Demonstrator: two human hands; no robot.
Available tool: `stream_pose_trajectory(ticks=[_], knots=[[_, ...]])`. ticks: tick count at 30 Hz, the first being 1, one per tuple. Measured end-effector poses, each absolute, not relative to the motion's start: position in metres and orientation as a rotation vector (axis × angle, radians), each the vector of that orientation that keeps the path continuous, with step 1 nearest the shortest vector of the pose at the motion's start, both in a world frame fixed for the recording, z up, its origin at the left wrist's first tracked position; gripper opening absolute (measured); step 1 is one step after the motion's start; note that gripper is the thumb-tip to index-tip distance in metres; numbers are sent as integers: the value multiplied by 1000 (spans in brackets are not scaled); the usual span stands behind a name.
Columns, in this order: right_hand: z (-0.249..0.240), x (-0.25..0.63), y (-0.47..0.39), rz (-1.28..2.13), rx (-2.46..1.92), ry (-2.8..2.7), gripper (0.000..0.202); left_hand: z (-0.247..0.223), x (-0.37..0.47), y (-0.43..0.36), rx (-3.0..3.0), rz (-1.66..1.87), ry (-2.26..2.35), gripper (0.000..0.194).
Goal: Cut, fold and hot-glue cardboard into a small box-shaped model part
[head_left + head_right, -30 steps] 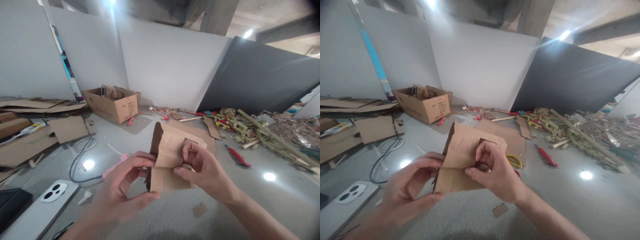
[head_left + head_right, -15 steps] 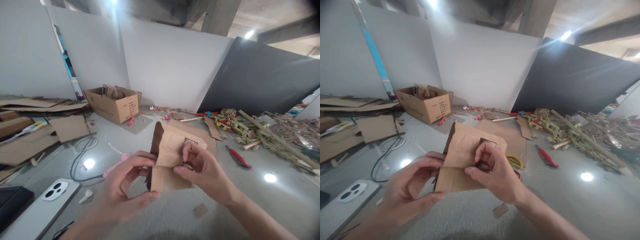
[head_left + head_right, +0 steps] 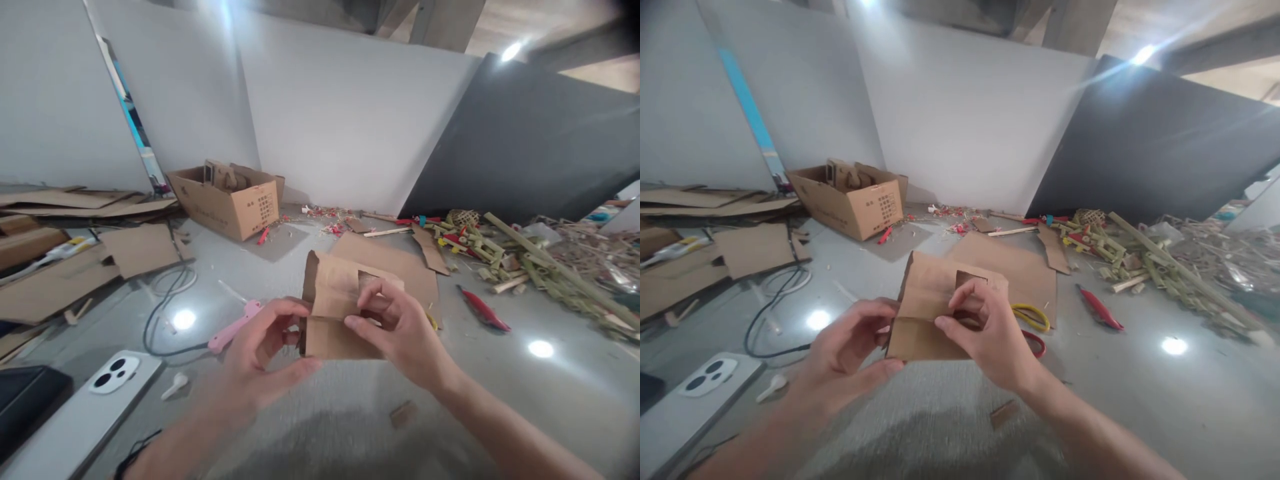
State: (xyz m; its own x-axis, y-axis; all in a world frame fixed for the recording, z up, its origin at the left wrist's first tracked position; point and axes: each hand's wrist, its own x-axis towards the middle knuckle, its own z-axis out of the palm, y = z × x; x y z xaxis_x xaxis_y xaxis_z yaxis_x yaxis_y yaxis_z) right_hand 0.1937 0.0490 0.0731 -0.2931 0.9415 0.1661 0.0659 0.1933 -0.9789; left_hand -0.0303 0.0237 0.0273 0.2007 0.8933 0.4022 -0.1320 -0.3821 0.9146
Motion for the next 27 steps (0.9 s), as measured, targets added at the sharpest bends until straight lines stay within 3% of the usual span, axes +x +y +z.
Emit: stream_pose_trajectory(ticks=[6, 11, 13, 20, 25, 27], knots=[[56, 195, 61, 1181, -1033, -1570, 28, 18, -22, 23, 1460, 1278, 944, 33], [49, 194, 61, 1094, -1003, -1581, 26, 31, -15, 20, 1658, 1265, 1059, 7], [51, 195, 59, 1006, -1027, -1660, 22, 35, -14, 19, 1744, 1314, 1045, 9], [76, 208, 41, 131, -1155, -2005, 6, 35, -18, 18, 2215, 1520, 1118, 11], [90, 220, 12, -93, -837, -2302, 49, 28, -17, 12, 2769, 1647, 1065, 17], [89, 221, 6, -118, -856, -2407, 56, 26, -16, 8, 2899, 1642, 1014, 17]])
